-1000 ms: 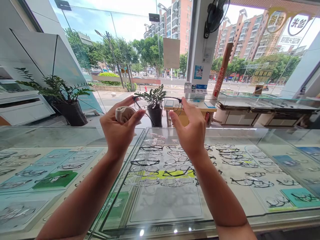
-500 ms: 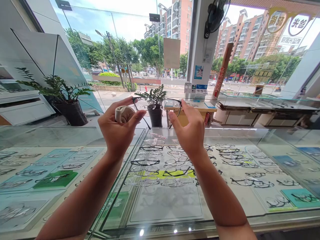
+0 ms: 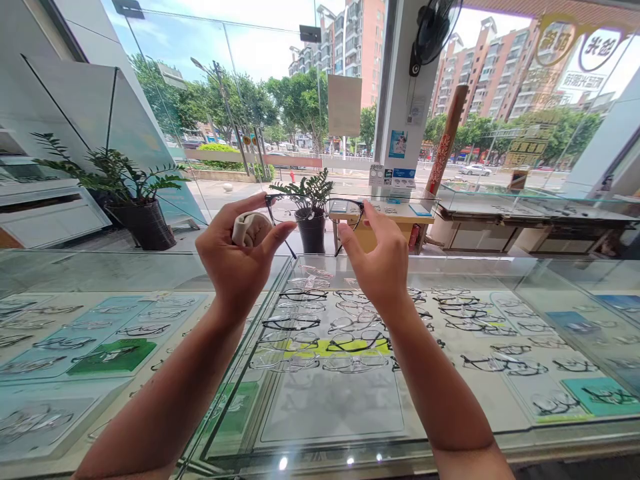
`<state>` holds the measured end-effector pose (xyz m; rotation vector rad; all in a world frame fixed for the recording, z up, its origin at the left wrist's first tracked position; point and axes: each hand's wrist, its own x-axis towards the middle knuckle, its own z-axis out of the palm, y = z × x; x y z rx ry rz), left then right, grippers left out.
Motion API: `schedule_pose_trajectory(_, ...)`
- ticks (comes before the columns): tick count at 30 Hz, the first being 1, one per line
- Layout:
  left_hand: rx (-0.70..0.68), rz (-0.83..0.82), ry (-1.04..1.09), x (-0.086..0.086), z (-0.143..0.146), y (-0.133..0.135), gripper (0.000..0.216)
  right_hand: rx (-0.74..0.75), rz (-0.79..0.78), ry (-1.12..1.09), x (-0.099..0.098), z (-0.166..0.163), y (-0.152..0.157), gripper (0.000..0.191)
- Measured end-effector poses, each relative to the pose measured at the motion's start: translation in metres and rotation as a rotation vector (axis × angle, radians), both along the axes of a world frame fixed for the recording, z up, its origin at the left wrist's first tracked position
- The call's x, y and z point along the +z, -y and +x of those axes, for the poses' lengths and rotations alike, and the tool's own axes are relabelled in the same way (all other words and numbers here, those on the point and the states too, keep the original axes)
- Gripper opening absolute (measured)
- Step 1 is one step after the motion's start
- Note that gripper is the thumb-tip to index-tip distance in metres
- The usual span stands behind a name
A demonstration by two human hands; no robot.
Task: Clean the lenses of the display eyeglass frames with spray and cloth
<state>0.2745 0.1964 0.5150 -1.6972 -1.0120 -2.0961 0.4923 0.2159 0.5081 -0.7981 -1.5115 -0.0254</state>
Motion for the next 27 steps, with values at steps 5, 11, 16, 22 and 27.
schedule_pose_trajectory(5,-0.074,-0.075,0.018,0.004,-0.004,-0.003,0.052,-0.003,0.052,-0.006,0.002,0.001,0.000,0.053)
schedule_pose_trajectory(11,-0.241,-0.151,0.075,0.008,-0.007,-0.007,0.058,-0.024,0.127,0.006,0.003,0.002,0.003,0.050)
schedule_pose_trajectory(16,-0.244,-0.167,0.101,0.009,-0.005,-0.007,0.057,-0.025,0.164,-0.006,0.003,0.001,0.004,0.047)
schedule_pose_trajectory(22,-0.202,-0.162,0.048,0.006,-0.008,-0.009,0.052,-0.046,0.180,0.004,0.004,0.002,0.005,0.046)
schedule_pose_trajectory(27,-0.171,-0.130,-0.002,0.002,-0.010,-0.011,0.051,-0.076,0.198,0.033,0.004,0.002,0.004,0.044)
